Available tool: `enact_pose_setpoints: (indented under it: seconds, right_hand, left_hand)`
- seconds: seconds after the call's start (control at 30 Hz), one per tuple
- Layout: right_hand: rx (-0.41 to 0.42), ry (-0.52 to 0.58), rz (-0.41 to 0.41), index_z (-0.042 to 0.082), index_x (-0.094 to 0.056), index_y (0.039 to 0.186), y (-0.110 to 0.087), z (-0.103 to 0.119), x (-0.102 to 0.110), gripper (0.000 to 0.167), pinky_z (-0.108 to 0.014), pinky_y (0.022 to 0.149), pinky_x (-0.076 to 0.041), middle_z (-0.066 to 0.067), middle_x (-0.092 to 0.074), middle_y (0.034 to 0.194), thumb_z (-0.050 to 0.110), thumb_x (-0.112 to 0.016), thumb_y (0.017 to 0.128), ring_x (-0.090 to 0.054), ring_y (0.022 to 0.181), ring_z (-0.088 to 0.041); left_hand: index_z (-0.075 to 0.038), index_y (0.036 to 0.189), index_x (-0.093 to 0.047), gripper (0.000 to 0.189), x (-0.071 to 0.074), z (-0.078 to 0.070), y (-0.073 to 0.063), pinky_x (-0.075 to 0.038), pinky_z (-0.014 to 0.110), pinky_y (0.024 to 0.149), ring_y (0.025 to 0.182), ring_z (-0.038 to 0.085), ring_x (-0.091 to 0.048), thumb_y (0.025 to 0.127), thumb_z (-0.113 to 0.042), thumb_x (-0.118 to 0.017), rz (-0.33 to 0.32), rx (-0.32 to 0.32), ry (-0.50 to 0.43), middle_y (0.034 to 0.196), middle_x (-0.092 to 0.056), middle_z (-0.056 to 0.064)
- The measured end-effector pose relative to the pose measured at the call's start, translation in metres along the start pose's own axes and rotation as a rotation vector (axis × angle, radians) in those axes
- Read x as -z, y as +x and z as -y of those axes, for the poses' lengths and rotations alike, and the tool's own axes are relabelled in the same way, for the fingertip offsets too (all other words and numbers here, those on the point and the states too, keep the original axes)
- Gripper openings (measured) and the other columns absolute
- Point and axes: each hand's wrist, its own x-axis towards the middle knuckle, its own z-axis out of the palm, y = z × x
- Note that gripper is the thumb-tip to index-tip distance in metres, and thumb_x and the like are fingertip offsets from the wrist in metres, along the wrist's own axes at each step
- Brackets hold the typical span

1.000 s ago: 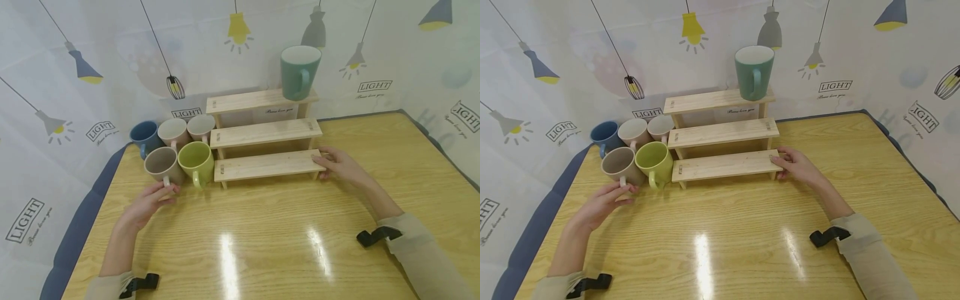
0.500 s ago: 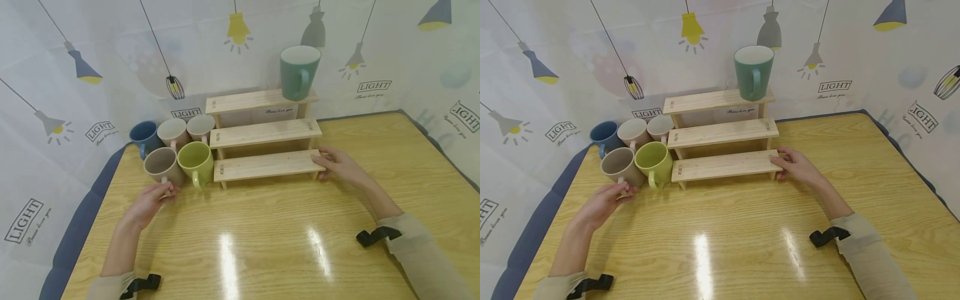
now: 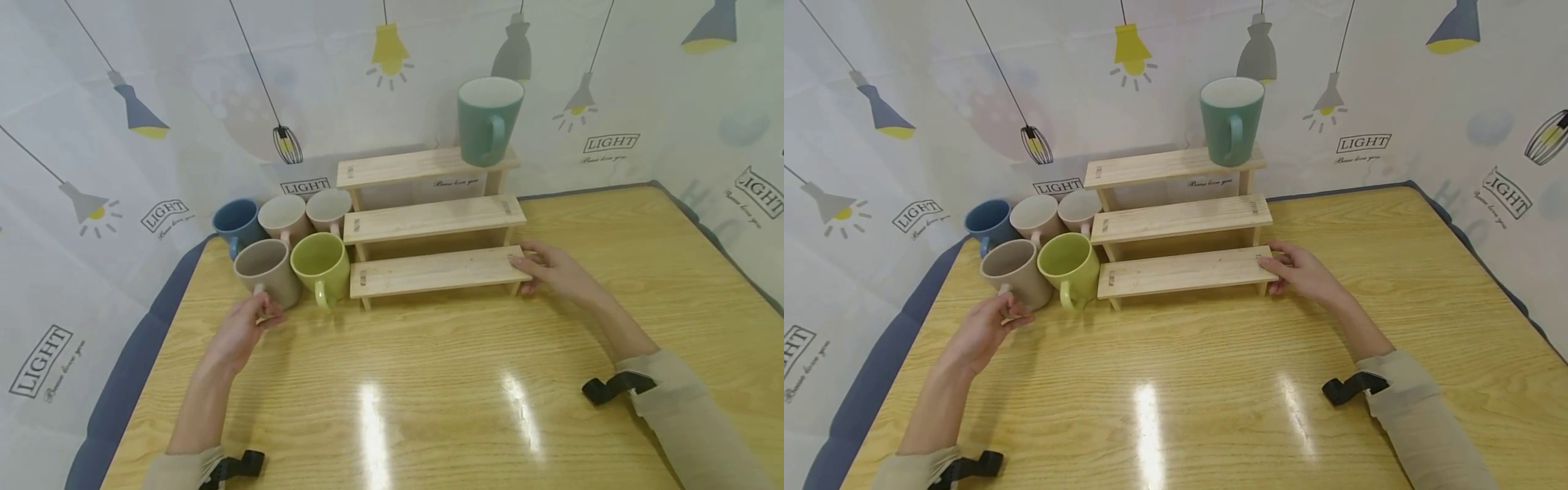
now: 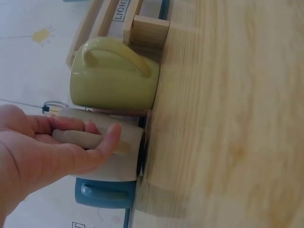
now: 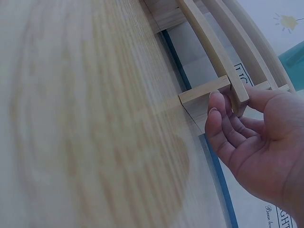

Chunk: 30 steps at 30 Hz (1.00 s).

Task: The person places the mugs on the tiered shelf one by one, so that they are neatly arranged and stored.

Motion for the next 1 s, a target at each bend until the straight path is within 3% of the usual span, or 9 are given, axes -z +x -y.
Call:
enact_pose_setpoints:
  seconds: [0.2,0.3,0.63,1.0]
  right_hand:
    - [-0.001,-0.003,0.006,-0.008,-0.017,0.156,0.0,-0.002,0.0,0.073,-0.034,0.077,-0.058,-0.036,-0.056,0.13,0.031,-0.054,0.106,-0.071,0.08,-0.026]
    - [0.0,-0.015,0.009,-0.008,-0.016,0.156,0.0,-0.003,0.0,0.073,-0.033,0.078,-0.058,-0.036,-0.055,0.132,0.031,-0.053,0.107,-0.071,0.081,-0.027]
    - [0.001,-0.017,0.011,-0.008,-0.016,0.156,0.001,-0.004,-0.001,0.072,-0.031,0.08,-0.057,-0.036,-0.055,0.132,0.031,-0.053,0.107,-0.071,0.081,-0.027]
    - [-0.006,-0.025,0.0,-0.007,-0.018,0.156,0.001,-0.004,0.0,0.073,-0.028,0.079,-0.056,-0.036,-0.053,0.134,0.032,-0.054,0.106,-0.071,0.082,-0.026]
  left_hand:
    - [-0.007,0.081,-0.042,0.03,-0.011,-0.005,-0.002,-0.05,0.038,0.094,0.09,0.019,-0.047,0.108,-0.013,-0.032,-0.111,0.001,-0.09,0.085,-0.042,0.005]
    - [-0.008,0.081,-0.041,0.029,-0.016,-0.007,-0.004,-0.05,0.036,0.091,0.09,0.018,-0.044,0.108,-0.012,-0.031,-0.154,-0.016,-0.092,0.085,-0.039,0.004]
    - [-0.005,0.078,-0.042,0.029,-0.023,-0.02,-0.01,-0.047,0.027,0.077,0.086,0.019,-0.044,0.105,-0.009,-0.032,-0.316,-0.153,-0.102,0.083,-0.043,0.001]
    - [-0.001,0.083,-0.042,0.028,-0.027,-0.042,-0.02,-0.045,0.029,0.08,0.092,0.022,-0.042,0.106,-0.013,-0.032,-0.329,-0.289,-0.072,0.087,-0.041,0.004]
